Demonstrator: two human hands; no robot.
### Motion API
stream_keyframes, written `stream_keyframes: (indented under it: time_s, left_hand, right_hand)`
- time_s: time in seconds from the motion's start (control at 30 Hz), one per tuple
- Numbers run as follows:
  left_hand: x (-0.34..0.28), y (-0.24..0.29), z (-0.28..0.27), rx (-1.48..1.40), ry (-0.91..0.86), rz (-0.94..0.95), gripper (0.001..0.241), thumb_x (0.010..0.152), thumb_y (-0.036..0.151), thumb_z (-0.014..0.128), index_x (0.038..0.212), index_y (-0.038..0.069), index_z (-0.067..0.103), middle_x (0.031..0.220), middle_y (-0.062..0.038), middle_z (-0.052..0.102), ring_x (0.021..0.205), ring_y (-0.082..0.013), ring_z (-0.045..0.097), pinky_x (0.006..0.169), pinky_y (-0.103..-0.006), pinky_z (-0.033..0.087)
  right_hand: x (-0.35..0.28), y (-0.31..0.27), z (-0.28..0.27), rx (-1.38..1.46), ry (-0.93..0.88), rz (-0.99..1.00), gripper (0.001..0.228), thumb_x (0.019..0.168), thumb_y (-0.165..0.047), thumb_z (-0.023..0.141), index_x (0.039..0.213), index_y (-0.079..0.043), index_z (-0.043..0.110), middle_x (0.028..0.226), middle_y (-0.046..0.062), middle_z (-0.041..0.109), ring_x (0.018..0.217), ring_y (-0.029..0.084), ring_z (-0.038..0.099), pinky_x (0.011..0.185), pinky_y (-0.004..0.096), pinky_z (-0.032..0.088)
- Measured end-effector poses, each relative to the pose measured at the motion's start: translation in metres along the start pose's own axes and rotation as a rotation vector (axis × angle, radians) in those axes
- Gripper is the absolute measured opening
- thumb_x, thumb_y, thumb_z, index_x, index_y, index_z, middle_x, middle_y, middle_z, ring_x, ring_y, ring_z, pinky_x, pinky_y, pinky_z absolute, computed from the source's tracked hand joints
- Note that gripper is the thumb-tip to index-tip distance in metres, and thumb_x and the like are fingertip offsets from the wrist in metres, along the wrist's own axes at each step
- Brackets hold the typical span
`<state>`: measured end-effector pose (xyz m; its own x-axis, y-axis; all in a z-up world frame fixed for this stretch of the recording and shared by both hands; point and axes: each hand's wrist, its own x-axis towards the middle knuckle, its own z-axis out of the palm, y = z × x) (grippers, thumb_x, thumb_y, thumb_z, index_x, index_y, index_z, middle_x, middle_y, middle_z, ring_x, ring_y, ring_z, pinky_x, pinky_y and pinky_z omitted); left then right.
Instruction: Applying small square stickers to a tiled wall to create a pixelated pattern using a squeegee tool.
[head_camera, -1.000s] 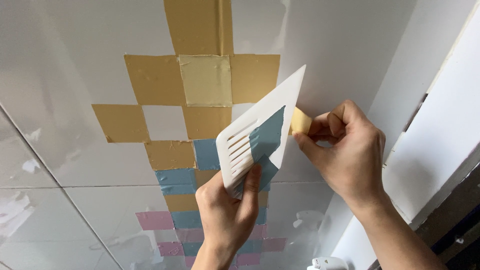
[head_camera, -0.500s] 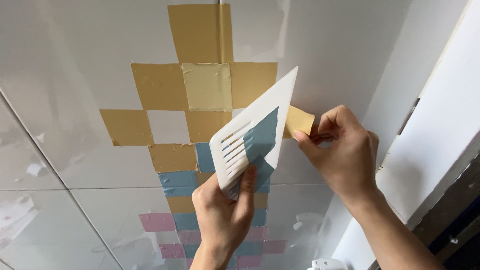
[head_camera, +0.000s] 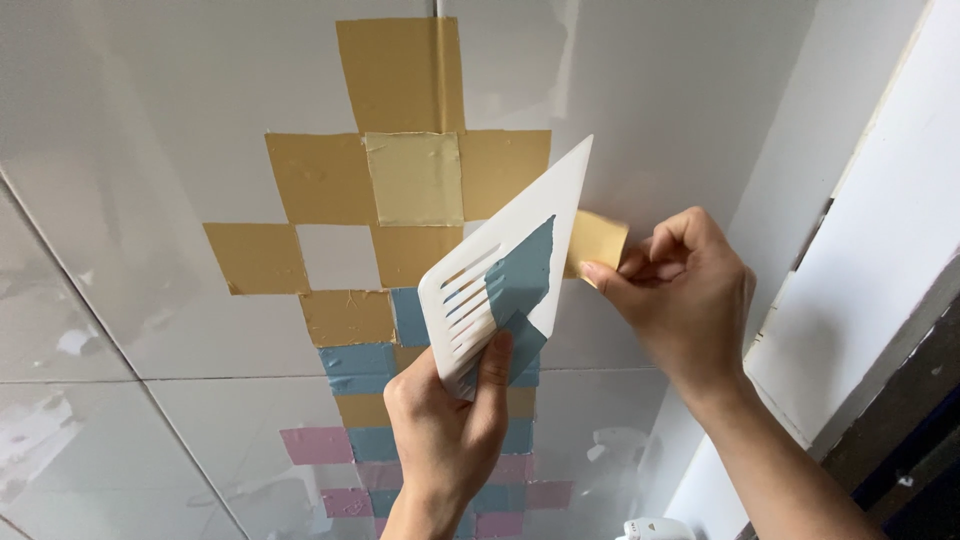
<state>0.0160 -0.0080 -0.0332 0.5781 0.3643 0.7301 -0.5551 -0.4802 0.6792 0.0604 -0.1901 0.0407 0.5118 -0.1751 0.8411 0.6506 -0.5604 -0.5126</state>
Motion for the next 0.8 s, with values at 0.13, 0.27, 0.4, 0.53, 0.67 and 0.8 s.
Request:
stream_keyframes:
  time_s: [0.13,0.27,0.4,0.53,0.67,0.8]
  left_hand:
    - [0.001,0.001,0.0,-0.013,0.002,0.001,0.05,0.092,0.036,0.073,0.059,0.01,0.047,0.051,0.001,0.033,0.054,-0.0157,0.023,0.045,-0.0351,0.022]
    - [0.0,-0.001,0.001,-0.018,0.006,-0.003,0.053,0.093,0.034,0.073,0.059,0.011,0.039,0.052,0.002,0.029,0.054,-0.0151,0.022,0.045,-0.0343,0.022]
    - [0.0,0.001,0.0,-0.017,0.011,0.01,0.055,0.093,0.034,0.074,0.059,0.011,0.037,0.052,0.002,0.028,0.054,-0.015,0.022,0.045,-0.035,0.021]
    - [0.0,0.0,-0.004,-0.002,0.007,0.001,0.053,0.093,0.036,0.073,0.059,0.01,0.041,0.051,0.002,0.031,0.053,-0.015,0.023,0.045,-0.0347,0.022]
    - [-0.002,0.0,-0.006,-0.013,-0.012,-0.093,0.05,0.091,0.037,0.074,0.058,0.01,0.049,0.048,0.002,0.038,0.05,-0.0138,0.027,0.043,-0.0328,0.026]
    - [0.004,0.012,0.001,-0.015,-0.012,-0.174,0.055,0.09,0.033,0.075,0.057,0.01,0.037,0.047,0.002,0.032,0.052,-0.0136,0.025,0.045,-0.034,0.025]
  right_hand:
    - [0.002,-0.005,-0.002,-0.075,-0.047,0.081,0.042,0.073,-0.024,0.089,0.097,-0.011,0.057,0.082,0.003,0.078,0.069,0.009,0.073,0.062,0.022,0.054]
    - [0.007,-0.012,-0.005,-0.111,-0.09,0.169,0.045,0.07,-0.026,0.091,0.097,-0.013,0.058,0.077,0.004,0.08,0.073,0.009,0.077,0.069,0.023,0.055]
    - [0.01,-0.002,-0.004,-0.189,-0.033,0.049,0.062,0.064,-0.033,0.098,0.095,-0.009,0.05,0.071,-0.001,0.076,0.068,0.008,0.071,0.067,0.025,0.05]
    - [0.012,-0.007,-0.004,-0.221,-0.082,0.141,0.041,0.07,-0.033,0.092,0.092,-0.013,0.065,0.07,-0.004,0.075,0.068,0.004,0.068,0.07,0.022,0.05]
    - [0.009,0.015,-0.002,-0.291,-0.06,-0.083,0.054,0.083,-0.034,0.089,0.054,-0.01,0.05,0.049,-0.005,0.033,0.054,0.008,0.028,0.053,0.024,0.027]
    - [0.01,0.024,-0.003,-0.307,-0.016,-0.118,0.049,0.084,-0.039,0.088,0.057,-0.014,0.057,0.05,-0.009,0.048,0.052,0.004,0.04,0.054,0.023,0.032]
